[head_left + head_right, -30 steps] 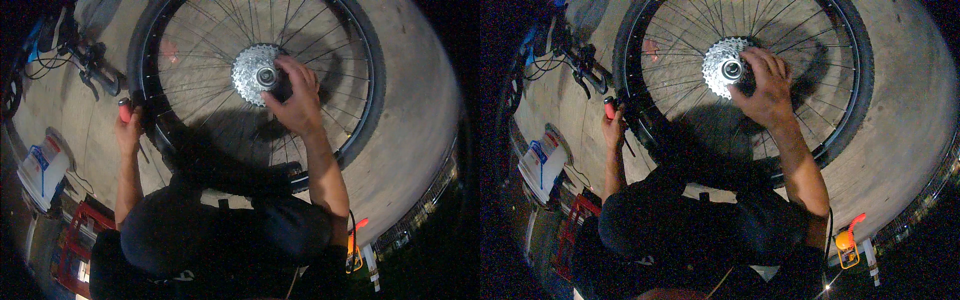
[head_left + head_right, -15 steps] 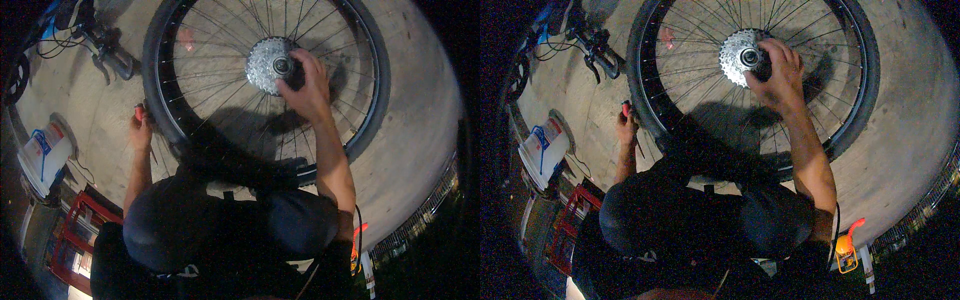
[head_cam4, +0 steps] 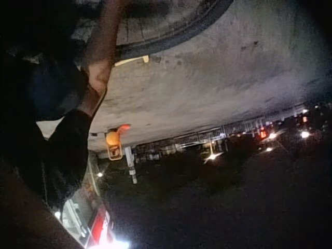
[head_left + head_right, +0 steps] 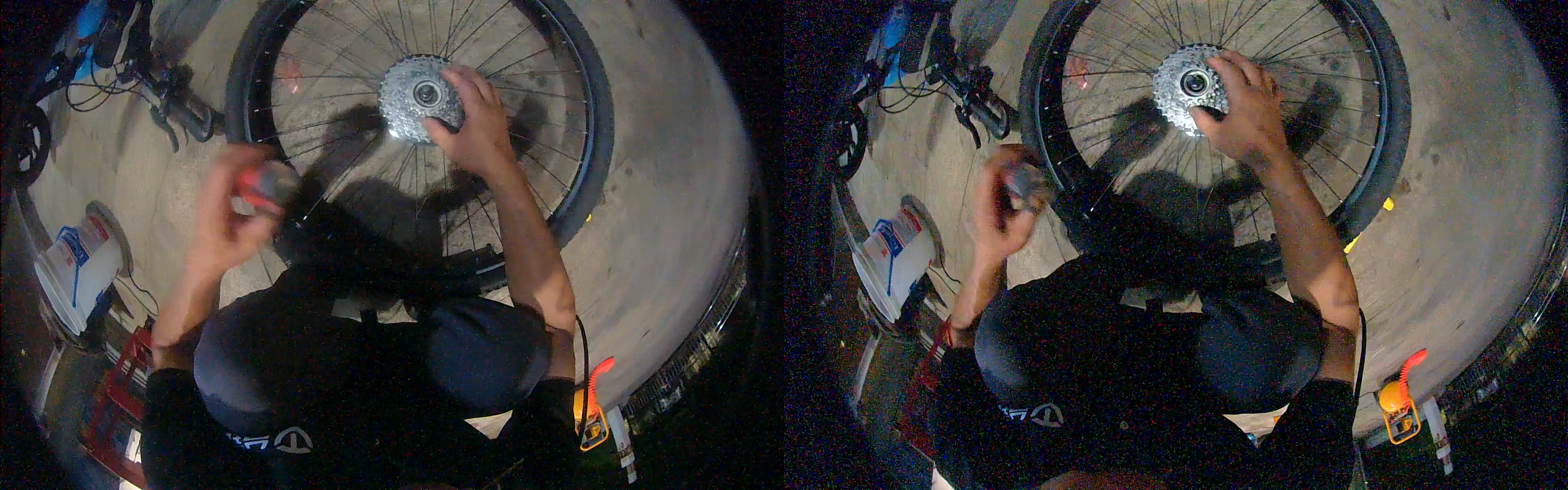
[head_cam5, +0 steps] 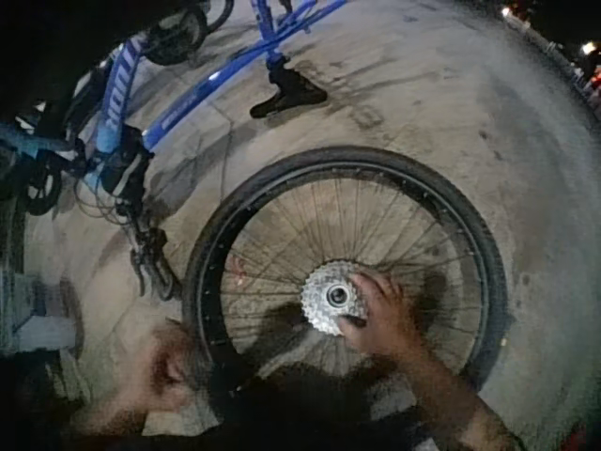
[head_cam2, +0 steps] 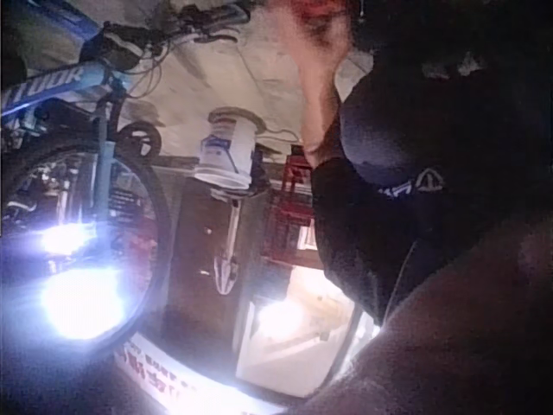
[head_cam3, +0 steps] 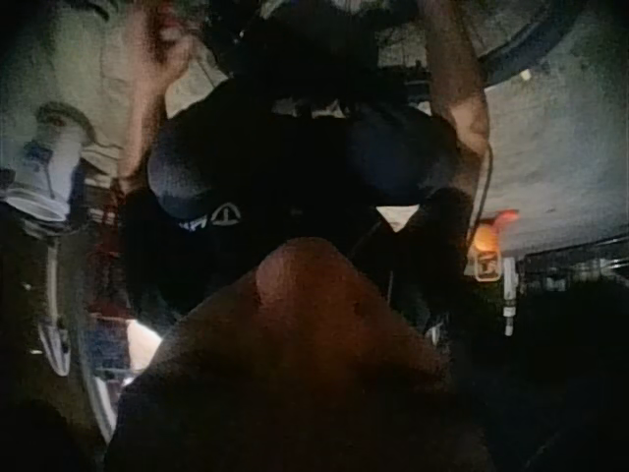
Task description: The person removes a bicycle wheel, inspects the cassette and hub, then uses a punch and hammer to tap the cassette area. The person retrieves tools from a red toolbox and continues tapping the wheel hub while holding the wheel on the floor.
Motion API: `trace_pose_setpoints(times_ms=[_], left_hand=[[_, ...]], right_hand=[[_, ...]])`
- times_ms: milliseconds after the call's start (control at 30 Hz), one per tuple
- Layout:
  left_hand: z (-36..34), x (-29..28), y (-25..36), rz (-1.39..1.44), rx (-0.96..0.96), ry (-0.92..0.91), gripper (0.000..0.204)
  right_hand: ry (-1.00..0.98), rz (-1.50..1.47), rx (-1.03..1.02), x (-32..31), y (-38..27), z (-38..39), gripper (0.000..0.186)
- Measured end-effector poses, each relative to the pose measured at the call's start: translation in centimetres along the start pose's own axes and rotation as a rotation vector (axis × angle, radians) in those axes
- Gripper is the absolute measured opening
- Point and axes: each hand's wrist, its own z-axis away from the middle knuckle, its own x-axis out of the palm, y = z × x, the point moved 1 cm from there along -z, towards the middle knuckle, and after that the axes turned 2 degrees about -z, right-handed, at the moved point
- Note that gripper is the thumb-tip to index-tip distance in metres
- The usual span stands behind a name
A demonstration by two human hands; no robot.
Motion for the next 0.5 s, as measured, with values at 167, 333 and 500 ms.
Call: trace_pose_setpoints(times_ms=[167, 333, 500], left_hand=[[-6.0, 7.4, 5.0, -0.183, 0.589, -0.336, 0.057], [-6.6, 12.6, 6.2, -0.028, 0.51, -0.327, 0.047], [-6.5, 14.0, 6.2, 0.248, 0.454, -0.249, 0.05]], right_hand=[[-0.175, -0.832, 0.226, -7.1, -3.8, 3.0, 0.075], [-0.308, -0.372, -0.023, -11.1, -8.6, 5.3, 0.075], [-0.251, -0.309, 0.014, -11.1, -8.0, 7.1, 0.067]])
